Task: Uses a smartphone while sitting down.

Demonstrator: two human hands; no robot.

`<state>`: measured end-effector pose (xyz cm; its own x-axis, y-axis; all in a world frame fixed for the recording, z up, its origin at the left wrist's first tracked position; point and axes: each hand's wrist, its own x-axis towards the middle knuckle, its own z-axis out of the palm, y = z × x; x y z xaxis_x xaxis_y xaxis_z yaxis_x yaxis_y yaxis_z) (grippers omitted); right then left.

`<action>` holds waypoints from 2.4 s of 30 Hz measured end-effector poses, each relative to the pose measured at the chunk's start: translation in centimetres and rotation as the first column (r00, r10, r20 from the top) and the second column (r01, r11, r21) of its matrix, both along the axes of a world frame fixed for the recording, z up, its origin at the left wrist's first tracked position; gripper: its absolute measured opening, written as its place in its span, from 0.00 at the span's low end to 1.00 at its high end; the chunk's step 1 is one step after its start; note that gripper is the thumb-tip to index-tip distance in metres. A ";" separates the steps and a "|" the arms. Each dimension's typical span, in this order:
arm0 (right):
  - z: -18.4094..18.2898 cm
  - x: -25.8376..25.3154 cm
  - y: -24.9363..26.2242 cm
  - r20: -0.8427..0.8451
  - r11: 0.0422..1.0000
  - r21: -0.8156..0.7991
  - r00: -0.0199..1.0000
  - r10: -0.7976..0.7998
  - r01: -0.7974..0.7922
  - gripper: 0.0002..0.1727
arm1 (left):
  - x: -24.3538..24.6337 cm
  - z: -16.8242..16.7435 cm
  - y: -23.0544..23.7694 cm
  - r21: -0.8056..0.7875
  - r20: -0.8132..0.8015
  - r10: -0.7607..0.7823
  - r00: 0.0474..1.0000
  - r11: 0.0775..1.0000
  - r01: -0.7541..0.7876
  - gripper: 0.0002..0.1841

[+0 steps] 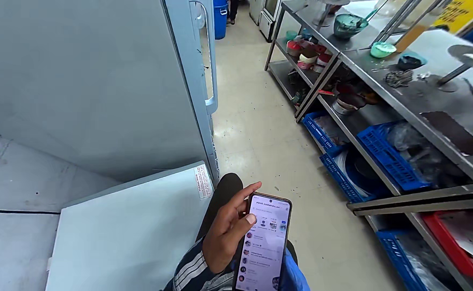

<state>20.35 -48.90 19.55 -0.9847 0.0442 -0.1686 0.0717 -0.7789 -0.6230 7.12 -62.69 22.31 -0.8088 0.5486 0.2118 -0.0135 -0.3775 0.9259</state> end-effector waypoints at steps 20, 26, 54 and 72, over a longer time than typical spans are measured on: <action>-0.6 -0.2 1.3 0.096 0.994 0.087 0.993 -0.069 0.060 0.22 | -0.3 -1.5 1.3 -0.016 0.021 -0.092 0.996 0.996 0.092 0.35; -0.3 -0.3 1.1 0.121 0.993 0.100 0.990 -0.069 0.057 0.21 | -0.5 -1.6 1.3 -0.015 0.035 -0.108 0.994 0.994 0.108 0.36; -1.3 0.1 1.1 0.123 0.988 0.153 0.992 -0.034 0.015 0.24 | 0.5 -1.9 1.1 -0.039 0.089 -0.040 0.995 0.998 0.044 0.35; 0.5 0.3 0.3 0.039 0.969 0.217 0.993 0.112 -0.117 0.48 | 0.5 -1.8 1.1 -0.115 0.077 0.064 0.995 0.992 -0.055 0.34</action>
<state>20.67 -48.57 20.09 -0.9807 -0.0300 -0.1930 0.1710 -0.6097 -0.7740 7.66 -61.60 20.48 -0.8528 0.5154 0.0845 -0.0698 -0.2729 0.9595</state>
